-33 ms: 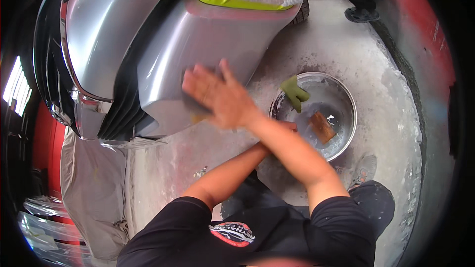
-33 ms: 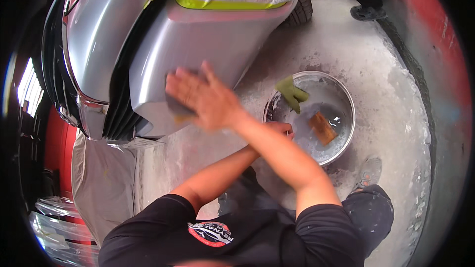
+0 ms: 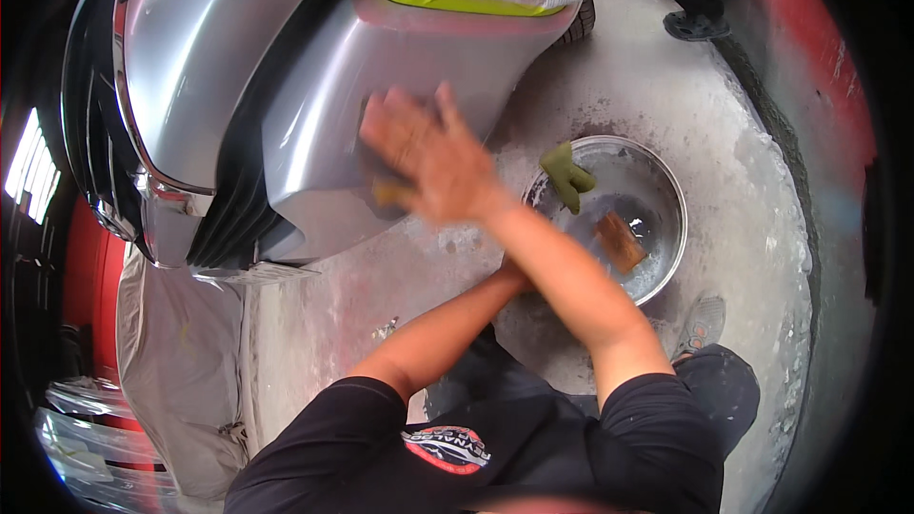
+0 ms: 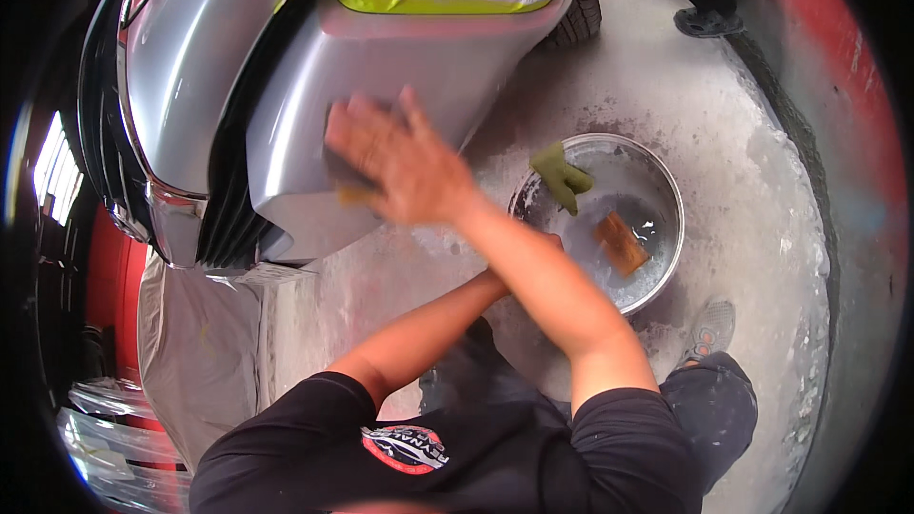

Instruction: Sanding the bumper of a silver car using a wet sanding block and water.

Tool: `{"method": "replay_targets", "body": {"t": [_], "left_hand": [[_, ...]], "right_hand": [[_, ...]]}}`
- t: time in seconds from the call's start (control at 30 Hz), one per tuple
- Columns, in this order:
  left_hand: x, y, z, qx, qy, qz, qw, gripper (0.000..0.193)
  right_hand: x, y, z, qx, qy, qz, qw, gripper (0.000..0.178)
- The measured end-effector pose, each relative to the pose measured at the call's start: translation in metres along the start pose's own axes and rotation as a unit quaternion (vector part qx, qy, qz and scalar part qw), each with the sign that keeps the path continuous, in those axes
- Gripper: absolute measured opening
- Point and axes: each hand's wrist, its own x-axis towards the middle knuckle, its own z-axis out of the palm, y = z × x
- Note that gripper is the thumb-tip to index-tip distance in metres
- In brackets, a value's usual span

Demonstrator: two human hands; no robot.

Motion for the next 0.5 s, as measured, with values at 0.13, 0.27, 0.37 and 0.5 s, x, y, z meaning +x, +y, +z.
{"method": "replay_targets", "body": {"t": [0.13,0.27,0.37,0.5], "left_hand": [[0.014,0.019,-0.010,0.109,-0.091,-0.022,0.990,0.024],[0.013,0.026,-0.022,0.049,-0.107,-0.051,0.992,0.024],[0.018,0.021,-0.012,0.084,-0.144,-0.045,0.985,0.030],[0.014,0.016,-0.014,0.066,-0.148,-0.052,0.985,0.031]], "right_hand": [[0.004,0.052,-0.044,-0.014,0.133,0.094,0.987,0.068],[-0.034,0.063,-0.069,0.166,0.208,0.123,0.956,0.055],[-0.082,0.083,-0.107,0.178,0.114,0.331,0.920,0.042],[-0.084,0.101,-0.140,0.148,-0.309,0.540,0.769,0.041]]}}
